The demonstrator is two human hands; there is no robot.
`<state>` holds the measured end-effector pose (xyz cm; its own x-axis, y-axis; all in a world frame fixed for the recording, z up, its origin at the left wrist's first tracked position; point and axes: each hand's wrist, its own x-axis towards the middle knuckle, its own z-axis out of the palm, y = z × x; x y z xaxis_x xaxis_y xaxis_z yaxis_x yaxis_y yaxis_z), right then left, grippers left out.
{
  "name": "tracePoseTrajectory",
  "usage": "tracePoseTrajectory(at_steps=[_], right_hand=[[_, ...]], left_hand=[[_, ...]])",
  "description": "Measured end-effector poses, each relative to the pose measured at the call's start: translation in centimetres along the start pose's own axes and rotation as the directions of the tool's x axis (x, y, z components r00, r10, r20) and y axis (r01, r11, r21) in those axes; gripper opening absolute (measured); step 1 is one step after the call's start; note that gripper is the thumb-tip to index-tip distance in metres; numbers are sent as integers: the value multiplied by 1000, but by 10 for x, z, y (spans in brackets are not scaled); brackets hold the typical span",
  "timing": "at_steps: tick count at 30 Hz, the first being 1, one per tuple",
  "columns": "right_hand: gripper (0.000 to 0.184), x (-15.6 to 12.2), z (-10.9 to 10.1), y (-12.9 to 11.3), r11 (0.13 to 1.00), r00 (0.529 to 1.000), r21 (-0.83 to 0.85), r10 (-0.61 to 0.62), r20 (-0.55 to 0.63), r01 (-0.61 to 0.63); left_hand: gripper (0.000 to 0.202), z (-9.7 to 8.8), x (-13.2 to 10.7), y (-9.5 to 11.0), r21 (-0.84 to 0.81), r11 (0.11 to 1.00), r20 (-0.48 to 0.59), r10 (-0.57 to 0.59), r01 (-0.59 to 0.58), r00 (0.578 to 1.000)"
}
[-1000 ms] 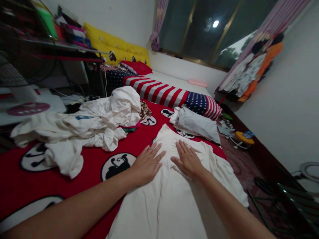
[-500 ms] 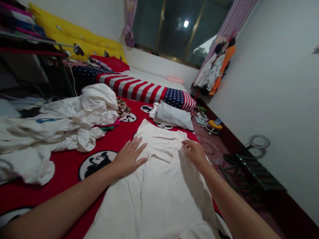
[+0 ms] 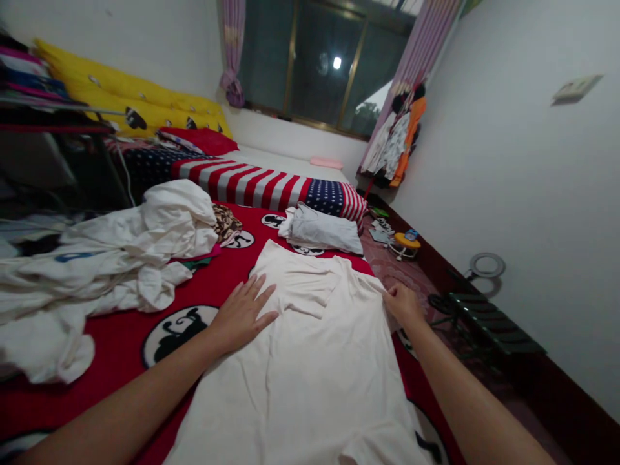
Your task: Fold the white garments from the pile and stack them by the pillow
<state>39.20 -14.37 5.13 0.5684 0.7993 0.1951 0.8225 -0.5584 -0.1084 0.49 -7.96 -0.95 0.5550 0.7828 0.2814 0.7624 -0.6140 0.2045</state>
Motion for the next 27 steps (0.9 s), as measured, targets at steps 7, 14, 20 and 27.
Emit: tracePoseTrajectory(at_steps=[7,14,20,27], right_hand=[[17,-45,-50,-100,888,846,-218,-454,-279,405],[14,-122,-67,-106,648,660,141,-709,-247,749],[13,-147,-41,-17,875,878,144,-475,66,462],[21,-193,-35,22,963,923,188,-244,296,194]], left_hand=[[59,-4,-3,-4,-50,998,-16,33,-34,999],[35,-2,-3,-16,-160,977,-142,121,-143,983],[30,-1,0,-13,-269,947,-211,117,-173,970],[32,-13,9,-4,-210,953,-191,179,-218,965]])
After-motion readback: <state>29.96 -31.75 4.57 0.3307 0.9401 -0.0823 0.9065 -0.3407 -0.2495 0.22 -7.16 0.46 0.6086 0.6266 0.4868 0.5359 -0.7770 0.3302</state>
